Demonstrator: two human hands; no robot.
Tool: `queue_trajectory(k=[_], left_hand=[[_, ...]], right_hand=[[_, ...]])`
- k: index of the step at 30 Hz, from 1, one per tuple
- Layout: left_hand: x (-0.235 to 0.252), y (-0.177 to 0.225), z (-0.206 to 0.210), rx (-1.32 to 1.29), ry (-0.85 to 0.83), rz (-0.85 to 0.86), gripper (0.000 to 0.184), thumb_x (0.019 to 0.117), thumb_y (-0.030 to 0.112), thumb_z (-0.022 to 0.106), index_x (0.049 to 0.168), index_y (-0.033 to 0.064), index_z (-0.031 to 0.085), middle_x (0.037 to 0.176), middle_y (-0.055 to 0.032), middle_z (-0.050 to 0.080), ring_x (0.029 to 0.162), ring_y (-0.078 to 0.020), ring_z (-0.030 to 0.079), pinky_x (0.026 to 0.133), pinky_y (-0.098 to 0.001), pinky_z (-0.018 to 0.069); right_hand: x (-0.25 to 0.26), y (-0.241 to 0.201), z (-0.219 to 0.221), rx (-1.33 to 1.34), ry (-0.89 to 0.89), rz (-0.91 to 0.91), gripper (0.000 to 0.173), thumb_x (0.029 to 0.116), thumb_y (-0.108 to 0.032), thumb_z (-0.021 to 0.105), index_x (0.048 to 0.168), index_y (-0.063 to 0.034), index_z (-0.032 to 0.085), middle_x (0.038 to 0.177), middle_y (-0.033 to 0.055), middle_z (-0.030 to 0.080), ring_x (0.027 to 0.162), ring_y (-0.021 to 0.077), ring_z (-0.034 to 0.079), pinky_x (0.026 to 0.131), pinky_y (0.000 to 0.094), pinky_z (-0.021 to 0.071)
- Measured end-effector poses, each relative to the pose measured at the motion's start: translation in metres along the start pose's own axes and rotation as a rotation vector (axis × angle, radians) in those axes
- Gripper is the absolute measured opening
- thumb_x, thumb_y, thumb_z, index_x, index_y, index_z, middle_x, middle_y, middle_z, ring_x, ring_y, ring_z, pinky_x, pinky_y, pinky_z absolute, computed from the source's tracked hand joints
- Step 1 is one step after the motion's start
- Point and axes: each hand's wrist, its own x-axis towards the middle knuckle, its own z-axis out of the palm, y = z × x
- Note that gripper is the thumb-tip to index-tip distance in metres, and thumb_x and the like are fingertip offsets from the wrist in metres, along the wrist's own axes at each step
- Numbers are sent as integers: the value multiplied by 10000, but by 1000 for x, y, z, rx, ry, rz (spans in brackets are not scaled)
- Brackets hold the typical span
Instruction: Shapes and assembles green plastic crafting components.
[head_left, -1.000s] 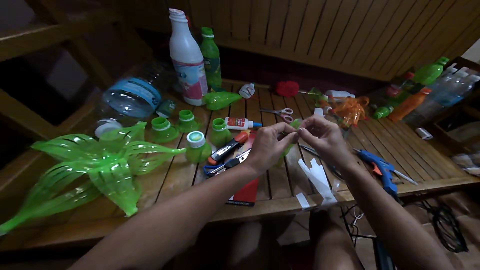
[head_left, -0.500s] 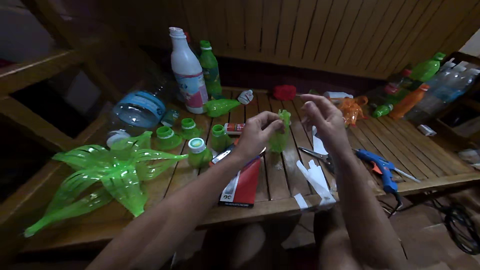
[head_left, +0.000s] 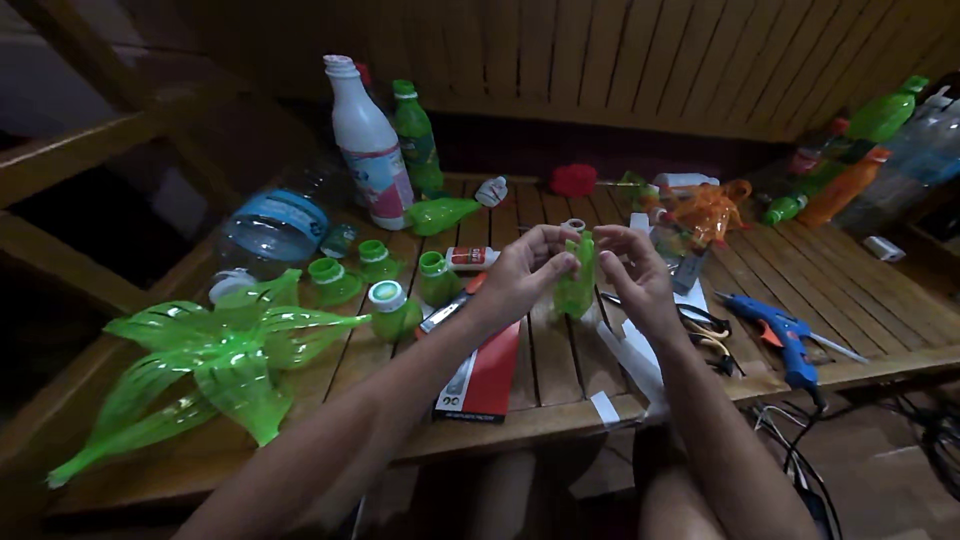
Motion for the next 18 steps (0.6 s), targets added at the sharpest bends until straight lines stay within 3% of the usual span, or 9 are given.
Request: queue_trajectory(k=[7,11,15,18], left_hand=[[0,-2,-4,-16,-25,-8,239,1038,34,451,1233,5,585,961,1,672,849,-67,671,806,-240,578],[3,-10,-11,-99,-82,0,257,1034,65,400,1198,44,597,921,18,655,829,-74,650,800,-258,568],[4,-11,-12,-133,-100,-30,293,1032,60,348,1187,48,596,918,12,661,845,-87,657,807,-268,569],[4,-10,-13,-141,-110,-36,291,1029,65,347,1150,67,612,962,16,664,832,-78,654,776,-252,572]], right_hand=[[-1,3,-1,3,-84,-45,435,974,-91,577,1401,-14,548,1284,105,590,1020,81,614,818,231,537],[-3,2,1,42,-143,-52,414,975,-82,579,1374,21,540,1100,67,633,915,63,629,780,223,547],[-4,3,3,72,-139,-82,395,966,-66,593,1352,14,570,1127,73,611,924,67,626,793,222,555],[-4,2,2,42,-131,-81,341,976,-73,574,1305,8,614,1080,66,610,869,48,607,735,193,536]])
